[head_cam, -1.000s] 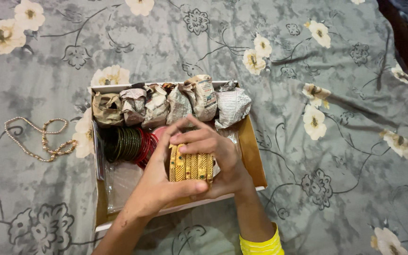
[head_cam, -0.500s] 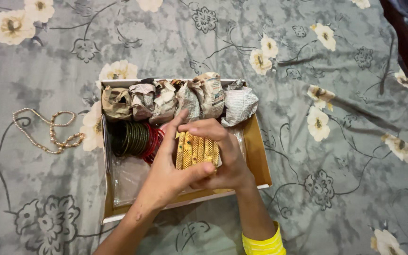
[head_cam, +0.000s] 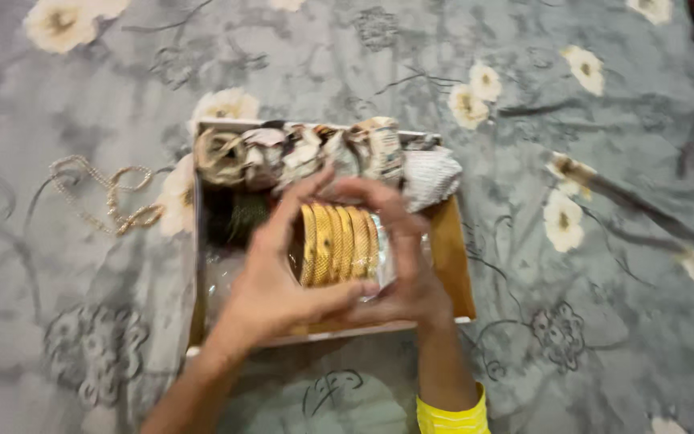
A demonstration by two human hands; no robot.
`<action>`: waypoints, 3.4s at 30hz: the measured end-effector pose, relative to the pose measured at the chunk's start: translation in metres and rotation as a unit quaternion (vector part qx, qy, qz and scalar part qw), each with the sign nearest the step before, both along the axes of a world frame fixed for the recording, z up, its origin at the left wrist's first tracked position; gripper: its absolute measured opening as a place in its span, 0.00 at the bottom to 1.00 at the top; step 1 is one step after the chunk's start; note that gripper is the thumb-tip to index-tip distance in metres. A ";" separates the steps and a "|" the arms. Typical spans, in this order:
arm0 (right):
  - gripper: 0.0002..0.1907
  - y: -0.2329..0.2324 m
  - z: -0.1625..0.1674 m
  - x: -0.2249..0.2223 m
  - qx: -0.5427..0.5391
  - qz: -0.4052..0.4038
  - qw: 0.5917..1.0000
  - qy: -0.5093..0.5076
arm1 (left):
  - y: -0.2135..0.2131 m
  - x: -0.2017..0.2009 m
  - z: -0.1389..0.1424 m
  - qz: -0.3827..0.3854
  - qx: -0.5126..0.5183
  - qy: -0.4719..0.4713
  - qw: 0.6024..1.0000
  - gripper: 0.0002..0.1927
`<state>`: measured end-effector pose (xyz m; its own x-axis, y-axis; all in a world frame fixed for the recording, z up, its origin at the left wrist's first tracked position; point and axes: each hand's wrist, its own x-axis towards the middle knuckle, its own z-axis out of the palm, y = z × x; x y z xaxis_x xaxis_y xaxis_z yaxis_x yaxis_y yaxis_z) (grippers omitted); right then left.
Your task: The person unwraps bangles from crumpled newspaper wrapping inside a box on a bed and stacks them by color on the bedspread, grouping gold, red, orange, black, and maroon bangles into separate piles.
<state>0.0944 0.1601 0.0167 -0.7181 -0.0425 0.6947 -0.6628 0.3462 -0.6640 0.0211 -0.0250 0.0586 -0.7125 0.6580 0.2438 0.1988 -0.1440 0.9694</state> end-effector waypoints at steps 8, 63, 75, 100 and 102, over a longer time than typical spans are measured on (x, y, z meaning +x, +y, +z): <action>0.64 0.014 0.016 0.009 -0.034 -0.044 0.998 -0.020 | -0.088 -0.093 -0.016 0.353 -0.237 0.234 0.874 0.51; 0.16 -0.003 0.036 -0.008 0.277 -0.242 0.926 -0.079 | -0.060 -0.085 -0.095 0.466 -0.361 0.270 0.761 0.39; 0.18 -0.009 0.038 -0.008 0.290 -0.219 0.915 -0.176 | -0.049 -0.042 -0.036 0.341 -0.340 0.358 0.800 0.32; 0.39 -0.027 -0.007 -0.050 0.044 -0.122 0.892 -0.433 | -0.036 -0.051 -0.061 0.179 -0.281 0.299 0.894 0.50; 0.38 -0.033 -0.009 -0.052 -0.040 -0.090 0.895 -0.435 | -0.036 -0.052 -0.062 0.178 -0.260 0.293 0.903 0.50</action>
<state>0.0423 0.1275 0.0080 -0.9790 0.1528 -0.1347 0.1784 0.3237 -0.9292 -0.0306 -0.0613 -0.0030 -0.7499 0.5466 0.3726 0.6440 0.4742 0.6003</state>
